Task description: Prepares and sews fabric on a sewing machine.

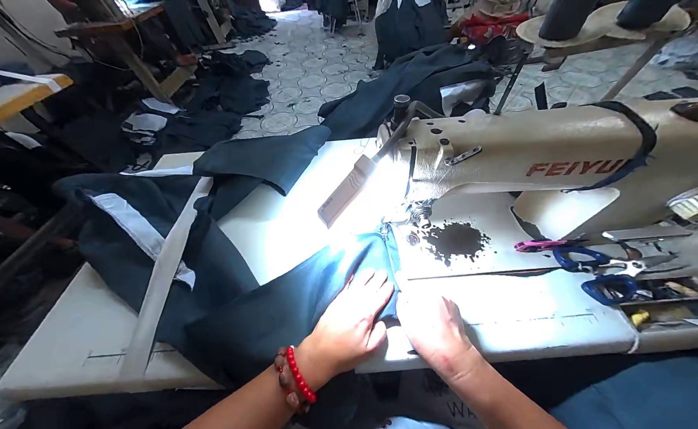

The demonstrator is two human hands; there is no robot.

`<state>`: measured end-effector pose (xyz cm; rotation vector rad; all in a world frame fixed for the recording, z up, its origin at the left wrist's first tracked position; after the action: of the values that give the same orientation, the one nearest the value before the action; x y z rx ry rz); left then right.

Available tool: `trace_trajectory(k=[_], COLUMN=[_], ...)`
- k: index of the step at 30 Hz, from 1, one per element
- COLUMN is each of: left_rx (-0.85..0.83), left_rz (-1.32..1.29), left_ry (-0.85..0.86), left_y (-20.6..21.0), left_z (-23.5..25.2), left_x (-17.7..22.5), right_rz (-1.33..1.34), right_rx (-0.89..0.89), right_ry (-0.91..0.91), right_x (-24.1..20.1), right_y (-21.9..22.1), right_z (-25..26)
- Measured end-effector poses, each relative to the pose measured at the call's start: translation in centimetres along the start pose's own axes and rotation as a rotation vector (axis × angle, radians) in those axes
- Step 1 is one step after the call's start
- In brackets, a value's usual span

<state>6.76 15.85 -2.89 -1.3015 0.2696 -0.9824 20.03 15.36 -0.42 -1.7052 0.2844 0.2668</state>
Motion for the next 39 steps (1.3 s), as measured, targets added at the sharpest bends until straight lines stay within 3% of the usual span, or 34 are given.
trace_trajectory(k=[6, 10, 15, 18, 21, 26, 30, 39], left_rx=[-0.001, -0.048, 0.006, -0.1, -0.262, -0.334, -0.314, -0.093], left_rz=[0.009, 0.064, 0.13, 0.107, 0.133, 0.12, 0.07, 0.09], left_ry=[0.015, 0.003, 0.123, 0.085, -0.052, -0.142, -0.096, 0.114], left_y=[-0.2, -0.5, -2.8, -2.9, -2.1, -1.9, -1.9, -1.7], left_z=[0.0, 0.0, 2.6, 4.4, 5.2, 3.7, 2.5, 1.1], left_x=[-0.2, 0.0, 0.8, 0.1, -1.6, -2.1, -1.7, -1.5], right_rz=[-0.343, -0.345, -0.287, -0.282, -0.305, -0.28, -0.265, -0.277], right_rx=[0.058, -0.107, -0.098, -0.157, -0.048, 0.204, 0.243, 0.263], right_ry=[-0.084, -0.056, -0.089, -0.075, -0.094, -0.138, -0.15, -0.207], right_x=[-1.1, -1.4, -1.3, -1.3, -1.1, -0.7, -0.6, -0.5], right_y=[0.9, 0.6, 0.5, 0.4, 0.6, 1.1, 1.0, 0.9], right_z=[-0.1, 0.2, 0.1, 0.0, 0.1, -0.1, -0.2, 0.0])
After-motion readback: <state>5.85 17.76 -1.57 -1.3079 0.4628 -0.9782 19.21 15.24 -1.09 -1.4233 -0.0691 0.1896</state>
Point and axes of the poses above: each hand's wrist, its own z-axis towards the middle knuckle, its own y-axis out of the palm, x = y × z, the point moved 5 cm from there along z, towards the middle knuckle, and after that the axes turned 1 degree about -z, right-handed, at the moved point
